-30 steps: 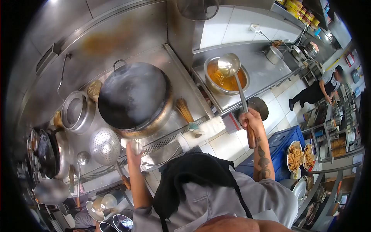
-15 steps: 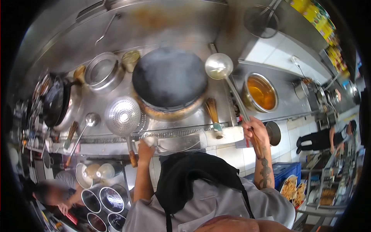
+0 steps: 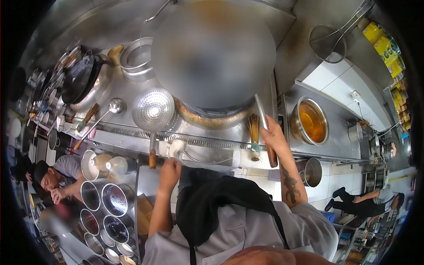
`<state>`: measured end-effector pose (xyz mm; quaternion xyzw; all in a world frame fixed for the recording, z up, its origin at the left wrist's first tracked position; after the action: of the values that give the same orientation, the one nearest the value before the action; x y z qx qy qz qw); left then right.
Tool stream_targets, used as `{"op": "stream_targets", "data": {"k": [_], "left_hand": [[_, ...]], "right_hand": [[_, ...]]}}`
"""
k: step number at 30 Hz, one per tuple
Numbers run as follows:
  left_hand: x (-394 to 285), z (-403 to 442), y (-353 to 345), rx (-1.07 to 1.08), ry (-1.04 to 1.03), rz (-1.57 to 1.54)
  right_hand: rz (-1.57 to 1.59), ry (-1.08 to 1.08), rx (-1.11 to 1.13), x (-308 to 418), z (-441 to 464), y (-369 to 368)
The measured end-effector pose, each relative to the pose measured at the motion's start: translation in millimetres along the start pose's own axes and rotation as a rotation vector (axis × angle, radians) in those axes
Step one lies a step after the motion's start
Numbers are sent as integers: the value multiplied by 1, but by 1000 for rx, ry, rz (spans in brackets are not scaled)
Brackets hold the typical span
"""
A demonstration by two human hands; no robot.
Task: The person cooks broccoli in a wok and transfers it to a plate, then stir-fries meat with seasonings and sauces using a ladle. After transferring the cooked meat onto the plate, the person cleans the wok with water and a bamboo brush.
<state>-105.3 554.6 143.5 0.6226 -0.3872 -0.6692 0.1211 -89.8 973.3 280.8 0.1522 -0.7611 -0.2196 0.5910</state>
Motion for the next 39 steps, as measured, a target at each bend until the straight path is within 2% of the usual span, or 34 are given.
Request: {"op": "stream_targets", "data": {"k": [3, 4, 6, 8, 10, 11, 12, 15, 19, 20, 23, 26, 29, 32, 35, 37, 39], "left_hand": [[-20, -22, -50, 39, -32, -2], [-28, -25, -73, 119, 13, -48], [-33, -25, -139, 249, 11, -47], [-47, -26, -205, 288, -120, -103], [-77, -22, -264, 426, -281, -150], [-77, -26, -297, 343, -372, -95], [-82, -24, -333, 480, -345, -39], [-107, -20, -386, 411, -465, 138], [-72, -11, -454, 483, -267, 343], [-66, -12, -466, 422, -282, 438], [-54, -10, -475, 578, -175, 400], [-53, -15, -480, 590, -140, 524], [-55, -13, -480, 695, -53, 526], [-28, -8, -519, 674, -29, 693], [-53, -4, -482, 834, 121, 572], [-63, -8, -457, 768, 99, 387], [-68, -24, -440, 778, 48, 266]], "right_hand": [[-104, 90, 13, -36, -1, 5], [-205, 19, 82, -32, -4, 6], [-359, 51, 55, -47, -5, 12], [-417, 78, 62, -71, -11, 12], [-385, 82, 78, -84, -21, 11], [-375, 72, 82, -82, -22, 12], [-365, 67, 88, -84, -23, 11], [-331, 58, 108, -90, -25, 8], [-363, 71, 169, -86, -30, 2], [-337, -80, 221, -92, -31, 1], [-382, 134, 156, -96, -32, 3], [-329, -2, 231, -108, -29, 4], [-418, 102, 183, -111, -29, 2], [-434, 32, 206, -126, -25, 0], [-460, 65, 233, -138, -14, 3], [-525, 217, 216, -116, -6, 2], [-511, 46, 287, -104, 3, 3]]}}
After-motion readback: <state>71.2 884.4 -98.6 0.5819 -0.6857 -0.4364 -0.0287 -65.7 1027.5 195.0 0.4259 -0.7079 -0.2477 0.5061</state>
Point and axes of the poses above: each hand's wrist, its own z-axis towards the middle knuckle, its own y-axis out of the back of the hand, x = y × z, the point moved 10 cm from there along z, towards the middle knuckle, and after that the axes turned 13 degrees about x, right-handed, at the moved point
